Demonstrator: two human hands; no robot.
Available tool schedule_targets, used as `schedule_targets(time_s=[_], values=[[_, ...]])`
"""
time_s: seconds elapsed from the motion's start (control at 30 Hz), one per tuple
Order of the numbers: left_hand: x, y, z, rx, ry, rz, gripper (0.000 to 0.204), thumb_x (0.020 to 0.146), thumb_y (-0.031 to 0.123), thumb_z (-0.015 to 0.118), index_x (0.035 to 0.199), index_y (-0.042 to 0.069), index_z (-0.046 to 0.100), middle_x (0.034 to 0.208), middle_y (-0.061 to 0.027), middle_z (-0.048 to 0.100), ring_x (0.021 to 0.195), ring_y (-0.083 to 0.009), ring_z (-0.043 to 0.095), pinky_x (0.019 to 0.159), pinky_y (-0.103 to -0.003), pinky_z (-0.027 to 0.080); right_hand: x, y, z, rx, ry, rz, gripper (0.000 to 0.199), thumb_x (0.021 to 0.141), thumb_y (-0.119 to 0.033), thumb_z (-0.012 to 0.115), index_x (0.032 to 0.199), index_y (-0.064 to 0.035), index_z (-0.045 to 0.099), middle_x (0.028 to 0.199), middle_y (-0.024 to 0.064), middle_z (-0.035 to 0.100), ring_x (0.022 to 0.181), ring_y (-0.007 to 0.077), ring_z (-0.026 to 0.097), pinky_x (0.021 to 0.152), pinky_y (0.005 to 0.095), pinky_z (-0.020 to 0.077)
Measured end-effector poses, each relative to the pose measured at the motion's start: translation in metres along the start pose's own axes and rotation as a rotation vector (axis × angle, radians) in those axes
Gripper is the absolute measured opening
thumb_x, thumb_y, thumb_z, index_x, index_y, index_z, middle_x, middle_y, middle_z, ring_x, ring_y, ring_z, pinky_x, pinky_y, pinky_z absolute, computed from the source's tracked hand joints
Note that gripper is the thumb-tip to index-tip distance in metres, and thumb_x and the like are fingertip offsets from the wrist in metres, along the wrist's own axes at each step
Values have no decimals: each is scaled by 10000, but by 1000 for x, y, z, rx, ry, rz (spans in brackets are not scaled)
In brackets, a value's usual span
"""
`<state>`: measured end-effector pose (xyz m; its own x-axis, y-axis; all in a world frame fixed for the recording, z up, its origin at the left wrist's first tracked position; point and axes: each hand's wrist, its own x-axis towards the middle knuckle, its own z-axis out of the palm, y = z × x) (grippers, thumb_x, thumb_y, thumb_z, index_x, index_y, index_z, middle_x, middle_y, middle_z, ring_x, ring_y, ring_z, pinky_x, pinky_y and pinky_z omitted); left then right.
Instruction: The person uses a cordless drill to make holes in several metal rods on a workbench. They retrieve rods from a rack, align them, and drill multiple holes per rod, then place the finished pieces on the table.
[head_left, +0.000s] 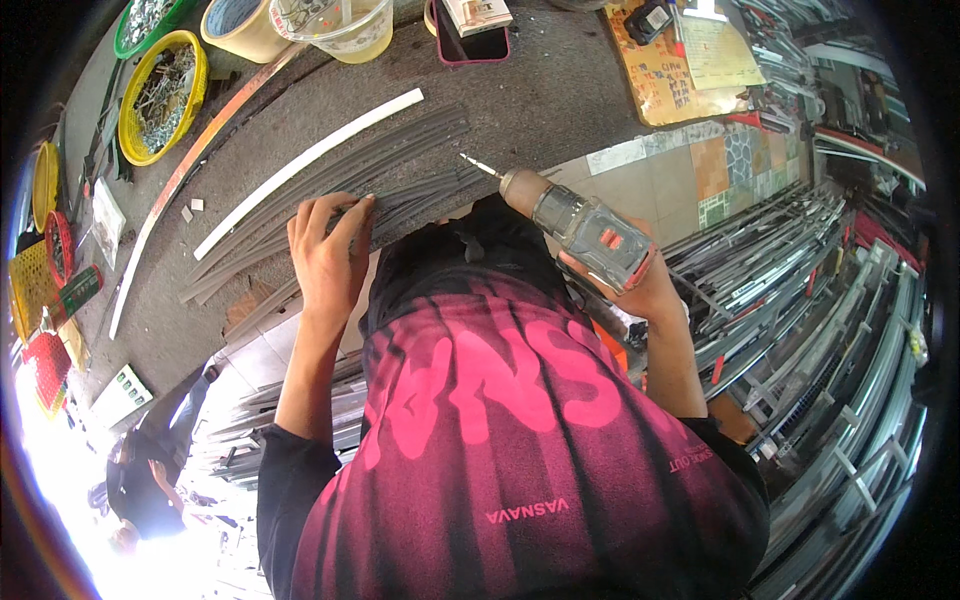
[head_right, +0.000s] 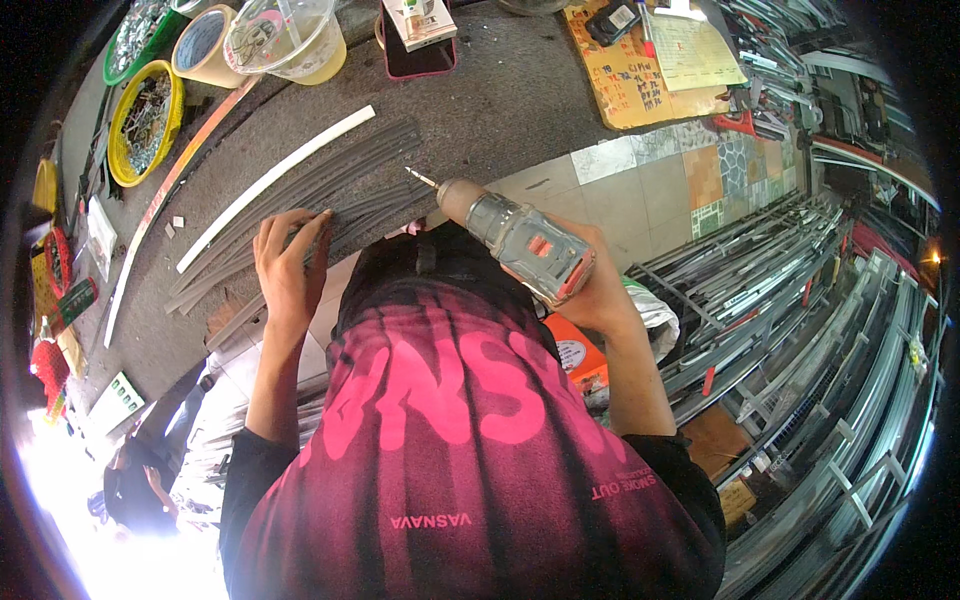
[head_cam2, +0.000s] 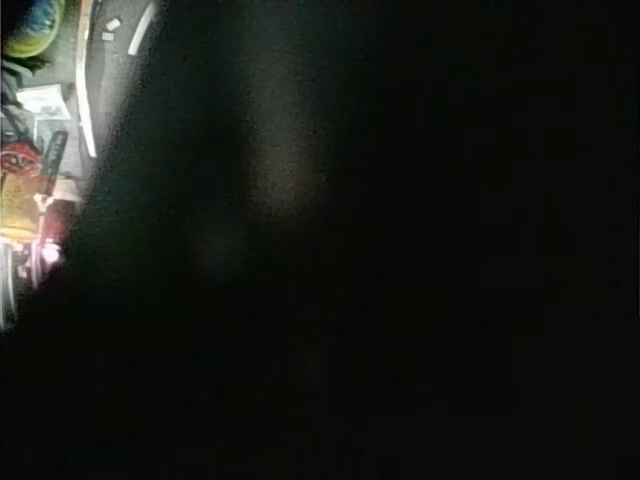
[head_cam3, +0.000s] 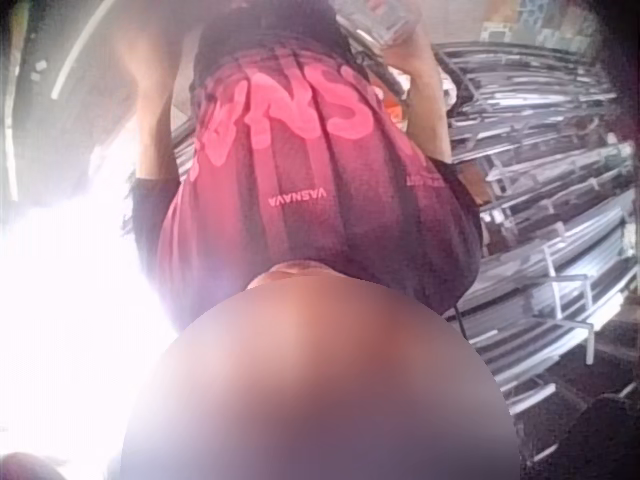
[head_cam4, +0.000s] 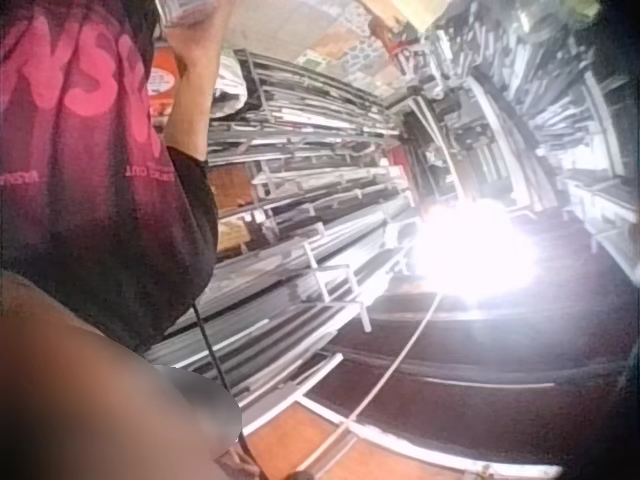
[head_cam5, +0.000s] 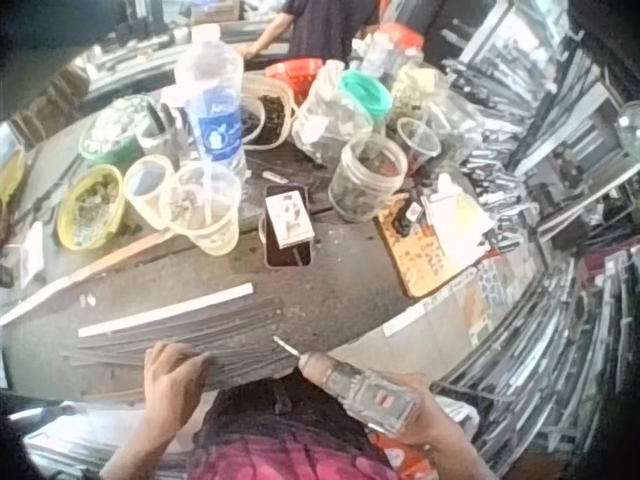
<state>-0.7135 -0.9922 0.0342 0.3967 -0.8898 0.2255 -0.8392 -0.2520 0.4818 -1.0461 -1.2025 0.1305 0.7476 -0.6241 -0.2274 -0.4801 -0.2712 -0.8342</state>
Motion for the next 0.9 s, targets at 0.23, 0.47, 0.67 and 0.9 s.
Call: schedule_targets(time_s=[0.23,0.47,0.67,0.9], values=[[-1,2,11,-44,22,-4,324,900,52,930,1213,127,899,1161,-41,774,1040,-289,705,921,-438,528,5,6,2,197,-62,129,343,927,-47,972,1213,-9,786,1136,93,859,1043,181,829,901,337,637],[12,54,23,-1058,-107,-824,305,1098,227,853,1336,39,823,1410,-97,806,1194,-239,782,1014,-404,652,6,-2,-2,81,-135,85,379,898,-27,966,1227,-2,780,1131,91,854,1033,168,818,904,329,635],[36,82,49,-1890,-221,-1263,471,1185,378,748,1514,45,686,1450,-103,786,1236,-265,789,1098,-442,671,7,-23,-5,106,-163,150,447,786,-28,918,1202,5,760,1082,95,819,1011,90,702,894,335,600],[27,89,71,-1945,-248,-1415,392,1205,391,715,1437,77,735,1396,-43,814,1165,-179,785,1037,-389,673,14,-43,0,-3,-220,313,446,787,-78,946,1171,-13,729,977,164,786,893,231,768,834,372,600]])
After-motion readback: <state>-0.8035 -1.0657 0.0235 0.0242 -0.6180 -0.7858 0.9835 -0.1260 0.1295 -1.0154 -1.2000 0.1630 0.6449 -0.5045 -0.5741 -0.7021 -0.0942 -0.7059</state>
